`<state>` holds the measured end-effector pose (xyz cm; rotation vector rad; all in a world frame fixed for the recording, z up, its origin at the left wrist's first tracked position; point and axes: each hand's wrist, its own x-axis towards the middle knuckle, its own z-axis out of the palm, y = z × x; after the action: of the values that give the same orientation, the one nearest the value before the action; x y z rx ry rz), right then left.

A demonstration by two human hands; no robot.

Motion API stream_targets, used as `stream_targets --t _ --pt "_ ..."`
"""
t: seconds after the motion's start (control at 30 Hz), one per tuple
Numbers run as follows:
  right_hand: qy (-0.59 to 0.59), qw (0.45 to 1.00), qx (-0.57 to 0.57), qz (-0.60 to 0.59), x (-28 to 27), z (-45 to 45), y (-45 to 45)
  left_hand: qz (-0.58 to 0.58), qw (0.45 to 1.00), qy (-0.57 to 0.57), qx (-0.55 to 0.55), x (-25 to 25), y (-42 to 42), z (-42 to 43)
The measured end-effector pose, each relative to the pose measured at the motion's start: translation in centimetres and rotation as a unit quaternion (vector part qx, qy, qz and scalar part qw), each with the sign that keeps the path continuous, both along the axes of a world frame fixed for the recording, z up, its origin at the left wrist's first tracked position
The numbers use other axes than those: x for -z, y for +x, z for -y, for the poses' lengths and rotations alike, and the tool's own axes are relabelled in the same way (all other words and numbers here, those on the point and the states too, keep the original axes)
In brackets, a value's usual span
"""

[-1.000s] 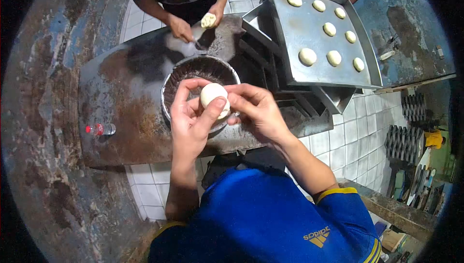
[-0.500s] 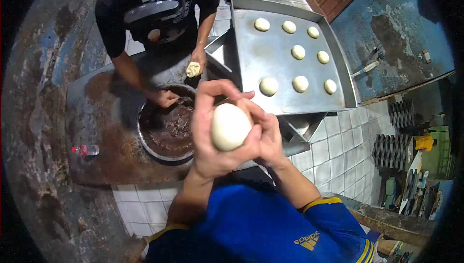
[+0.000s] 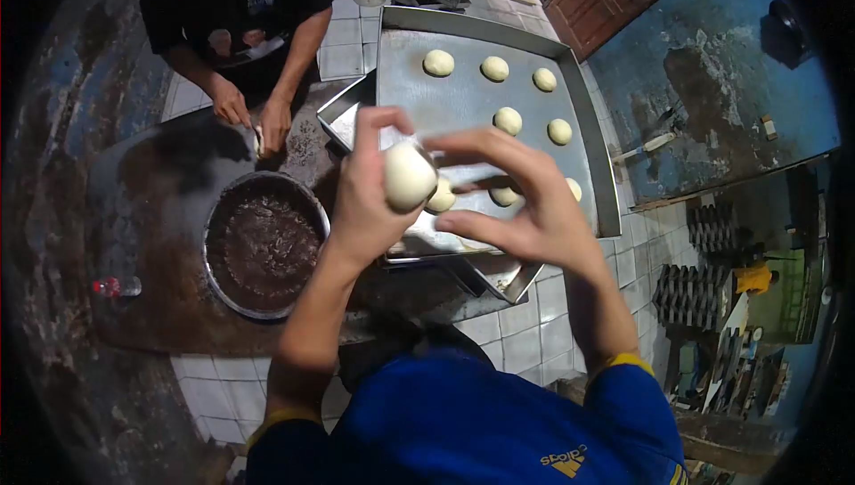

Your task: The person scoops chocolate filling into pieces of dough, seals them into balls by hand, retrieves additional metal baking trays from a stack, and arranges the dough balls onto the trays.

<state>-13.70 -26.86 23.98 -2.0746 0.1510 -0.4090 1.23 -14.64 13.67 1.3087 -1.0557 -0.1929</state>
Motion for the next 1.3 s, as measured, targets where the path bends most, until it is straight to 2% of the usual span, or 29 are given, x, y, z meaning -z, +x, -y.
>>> stream_targets --t 0.07,0.1,0.13,0.2,0.23,0.27,0.33,0.4,0.47,0.53,0.6,0.67,0.73,0.77,0.8,0.87,0.9,0.93,0.97,1.0,1.03,1.07,1.1,1.13,1.17,1.2,1.27,1.3 --pt "-0.139 0.99 -0.032 0.006 -0.4 1.9 2.1 -0.059 0.997 -0.012 0.057 -0.5 0.0 2.1" --pt "-0.114 0.993 -0.036 -0.016 -0.1 2.9 2.8 -0.05 0.998 -0.003 0.042 -0.2 0.6 3.2" --pt "-0.138 0.99 -0.029 -0.027 0.6 4.1 3.4 -0.018 0.999 0.022 0.034 0.2 1.4 3.7" --pt "-0.106 0.993 -0.042 -0.019 1.7 6.1 4.4 -0.03 0.998 0.054 0.022 1.0 1.9 5.4" --pt "-0.081 0.994 -0.053 -0.045 2.1 7.3 4.9 0.053 0.997 0.049 -0.023 0.2 1.9 5.9" --pt "-0.067 0.995 -0.064 -0.046 2.9 8.9 5.7 0.04 0.988 0.15 0.005 -0.1 2.4 5.5" --pt "-0.104 0.991 -0.049 -0.064 6.7 12.8 7.4 0.071 0.973 0.219 -0.004 -0.3 2.8 4.1" --pt "-0.159 0.975 -0.09 -0.125 9.7 15.3 8.6 0.069 0.97 0.233 -0.013 -0.3 2.8 2.7" --pt "-0.279 0.94 -0.132 -0.148 12.9 15.7 9.5 0.033 0.978 0.202 -0.031 0.0 1.3 1.2" --pt "-0.44 0.875 -0.179 -0.092 14.3 15.2 10.0 0.036 0.983 0.176 -0.027 -0.2 -0.9 -0.4" --pt "-0.461 0.868 -0.174 -0.066 16.0 14.5 9.9 0.047 0.968 0.244 -0.034 -1.1 -3.6 -1.7" --pt "-0.485 0.858 -0.161 -0.043 17.4 15.1 9.4 0.098 0.965 0.239 -0.041 -0.6 -6.0 -1.6" --pt "-0.356 0.906 -0.199 -0.113 18.1 16.7 10.6 0.114 0.969 0.218 -0.018 0.1 -8.1 -1.3" --pt "-0.179 0.94 -0.236 -0.171 17.4 18.3 11.5 0.118 0.966 0.23 0.003 0.1 -8.9 -1.1" --pt "0.066 0.939 -0.211 -0.262 13.1 18.1 11.5 0.121 0.963 0.241 0.021 0.0 -9.6 -0.9" --pt "0.136 0.956 -0.171 -0.193 13.0 19.7 12.4 0.125 0.962 0.244 0.02 -0.5 -10.4 -0.5" --pt "0.001 0.966 -0.177 -0.188 12.8 19.7 12.6 0.121 0.961 0.248 0.033 -0.2 -10.7 -0.3" --pt "-0.043 0.963 -0.19 -0.186 14.1 18.5 12.2 0.117 0.959 0.254 0.048 0.1 -10.9 -0.1" --pt "-0.24 0.94 -0.182 -0.158 16.1 16.7 11.4 0.131 0.956 0.257 0.043 0.2 -11.0 0.2" --pt "-0.425 0.881 -0.165 -0.126 17.3 15.1 10.3 0.132 0.955 0.263 0.05 0.5 -11.3 0.4" --pt "-0.477 0.861 -0.161 -0.075 17.7 14.7 9.2 0.138 0.951 0.273 0.056 0.8 -11.5 0.5" --pt "-0.473 0.865 -0.151 -0.074 17.4 15.2 9.7 0.147 0.947 0.28 0.06 0.9 -11.7 0.8" --pt "-0.282 0.932 -0.177 -0.141 17.0 16.5 11.1 0.19 0.942 0.274 0.046 0.9 -12.1 1.1" --pt "-0.071 0.958 -0.194 -0.198 15.9 16.8 11.4 0.198 0.938 0.279 0.057 1.1 -12.5 1.2" --pt "0.072 0.961 -0.191 -0.188 14.6 17.7 10.6 0.23 0.929 0.281 0.07 1.3 -12.7 1.1" --pt "0.109 0.968 -0.169 -0.153 12.2 18.0 9.4 0.262 0.92 0.281 0.078 1.6 -12.6 1.3" --pt "0.229 0.947 -0.214 -0.067 8.8 18.9 6.6 0.301 0.916 0.258 0.056 2.5 -12.6 1.5" --pt "0.222 0.947 -0.227 -0.055 6.2 18.7 4.2 0.325 0.909 0.257 0.043 3.1 -12.7 1.3"
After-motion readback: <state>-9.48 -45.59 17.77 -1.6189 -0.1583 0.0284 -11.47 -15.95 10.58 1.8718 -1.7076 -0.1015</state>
